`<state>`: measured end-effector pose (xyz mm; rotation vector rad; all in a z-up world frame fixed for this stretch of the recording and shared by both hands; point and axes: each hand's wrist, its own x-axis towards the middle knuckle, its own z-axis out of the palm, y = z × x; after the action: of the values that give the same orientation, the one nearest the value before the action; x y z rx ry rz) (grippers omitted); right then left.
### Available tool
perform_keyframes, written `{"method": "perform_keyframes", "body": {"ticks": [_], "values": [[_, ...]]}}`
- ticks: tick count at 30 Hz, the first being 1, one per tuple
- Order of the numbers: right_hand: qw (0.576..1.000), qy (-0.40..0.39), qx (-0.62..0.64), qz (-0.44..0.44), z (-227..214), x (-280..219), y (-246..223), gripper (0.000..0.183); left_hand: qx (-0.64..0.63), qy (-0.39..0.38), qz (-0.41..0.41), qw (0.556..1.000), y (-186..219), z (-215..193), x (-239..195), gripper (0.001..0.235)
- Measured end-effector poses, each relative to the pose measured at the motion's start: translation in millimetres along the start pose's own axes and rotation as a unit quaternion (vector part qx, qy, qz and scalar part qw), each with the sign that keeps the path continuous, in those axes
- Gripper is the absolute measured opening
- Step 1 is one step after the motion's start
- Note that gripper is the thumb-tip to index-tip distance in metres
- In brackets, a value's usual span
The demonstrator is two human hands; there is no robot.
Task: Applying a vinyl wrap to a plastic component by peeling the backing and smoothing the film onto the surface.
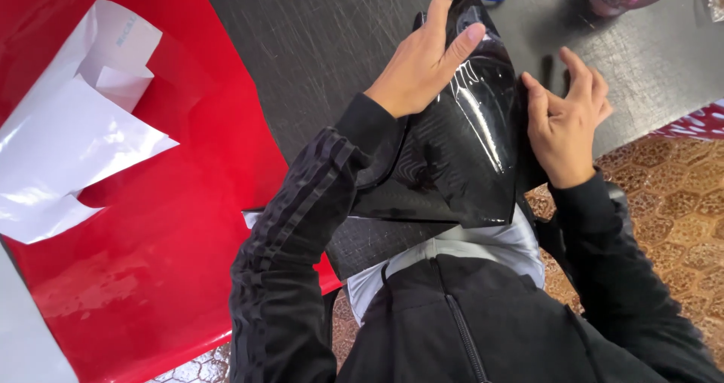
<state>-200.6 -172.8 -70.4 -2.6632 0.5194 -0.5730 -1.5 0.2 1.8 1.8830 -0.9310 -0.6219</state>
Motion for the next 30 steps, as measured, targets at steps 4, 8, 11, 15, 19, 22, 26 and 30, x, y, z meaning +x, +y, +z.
{"method": "perform_keyframes", "body": {"ticks": [4,8,11,15,19,22,26,30], "values": [[0.993,0.019,0.059,-0.101,-14.6,7.7,-34.0,0.032,0.006,-0.006,-0.011,1.000,-0.7,-1.0,3.8,0.090],[0.982,-0.021,0.090,-0.166,-14.4,4.4,-78.9,0.021,-0.003,0.010,0.005,1.000,-5.9,1.9,6.9,0.067],[0.985,-0.041,0.029,-0.168,-5.7,5.1,-73.2,0.026,0.002,0.017,0.008,1.000,-6.3,2.0,6.3,0.069],[0.995,-0.027,-0.019,-0.094,-0.5,10.9,-42.9,0.026,-0.012,0.001,0.003,1.000,-2.3,-0.8,4.6,0.067],[0.999,-0.047,-0.003,-0.009,2.4,11.6,-19.2,0.031,-0.013,-0.001,-0.007,1.000,-0.2,-1.9,2.2,0.075],[0.998,0.011,-0.058,-0.025,11.6,6.9,8.5,0.026,-0.007,-0.003,-0.001,1.000,1.7,-3.1,2.1,0.071],[1.000,-0.009,0.002,0.008,-4.4,8.0,-9.0,0.042,0.001,-0.004,-0.007,1.000,-1.6,0.5,3.7,0.073],[0.982,-0.023,0.113,-0.147,-16.6,10.9,-60.5,0.027,0.012,0.006,-0.010,1.000,-9.0,3.6,7.2,0.073]]}}
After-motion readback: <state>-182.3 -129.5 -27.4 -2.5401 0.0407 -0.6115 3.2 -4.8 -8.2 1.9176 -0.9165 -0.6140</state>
